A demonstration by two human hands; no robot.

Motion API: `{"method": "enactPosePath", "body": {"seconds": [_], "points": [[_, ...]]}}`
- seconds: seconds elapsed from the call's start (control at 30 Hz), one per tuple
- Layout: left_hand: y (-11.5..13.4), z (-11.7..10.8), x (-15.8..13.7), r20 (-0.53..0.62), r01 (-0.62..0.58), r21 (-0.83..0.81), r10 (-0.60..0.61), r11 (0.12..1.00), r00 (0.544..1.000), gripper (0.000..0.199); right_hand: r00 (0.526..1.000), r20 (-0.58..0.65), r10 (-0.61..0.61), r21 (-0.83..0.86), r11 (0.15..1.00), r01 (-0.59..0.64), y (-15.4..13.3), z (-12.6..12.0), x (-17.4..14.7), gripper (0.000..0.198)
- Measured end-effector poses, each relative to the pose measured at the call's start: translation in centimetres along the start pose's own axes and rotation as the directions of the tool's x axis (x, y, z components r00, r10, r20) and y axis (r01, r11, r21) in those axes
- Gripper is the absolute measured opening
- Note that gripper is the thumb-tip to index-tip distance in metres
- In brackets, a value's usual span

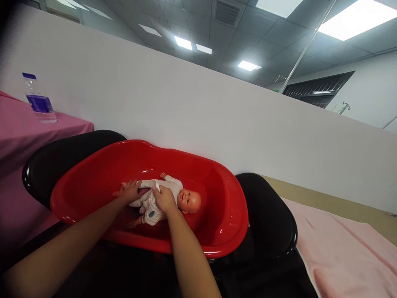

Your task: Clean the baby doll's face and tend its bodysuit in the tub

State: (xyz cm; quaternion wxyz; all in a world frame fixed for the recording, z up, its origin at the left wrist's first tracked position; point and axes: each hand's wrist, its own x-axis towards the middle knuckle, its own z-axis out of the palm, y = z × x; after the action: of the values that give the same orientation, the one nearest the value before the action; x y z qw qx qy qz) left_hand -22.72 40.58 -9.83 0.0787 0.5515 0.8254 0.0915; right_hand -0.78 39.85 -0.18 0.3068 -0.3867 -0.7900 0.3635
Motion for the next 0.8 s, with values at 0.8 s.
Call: {"method": "enactPosePath", "body": {"seconds": [0.8], "points": [[0.3, -1.4, -1.6, -0.064, 0.073, 0.078, -0.068, 0.994, 0.996, 0.06, 0.999, 0.045, -0.015, -0.087, 0.996, 0.019, 0.0, 0.0, -0.1, 0.042]]}}
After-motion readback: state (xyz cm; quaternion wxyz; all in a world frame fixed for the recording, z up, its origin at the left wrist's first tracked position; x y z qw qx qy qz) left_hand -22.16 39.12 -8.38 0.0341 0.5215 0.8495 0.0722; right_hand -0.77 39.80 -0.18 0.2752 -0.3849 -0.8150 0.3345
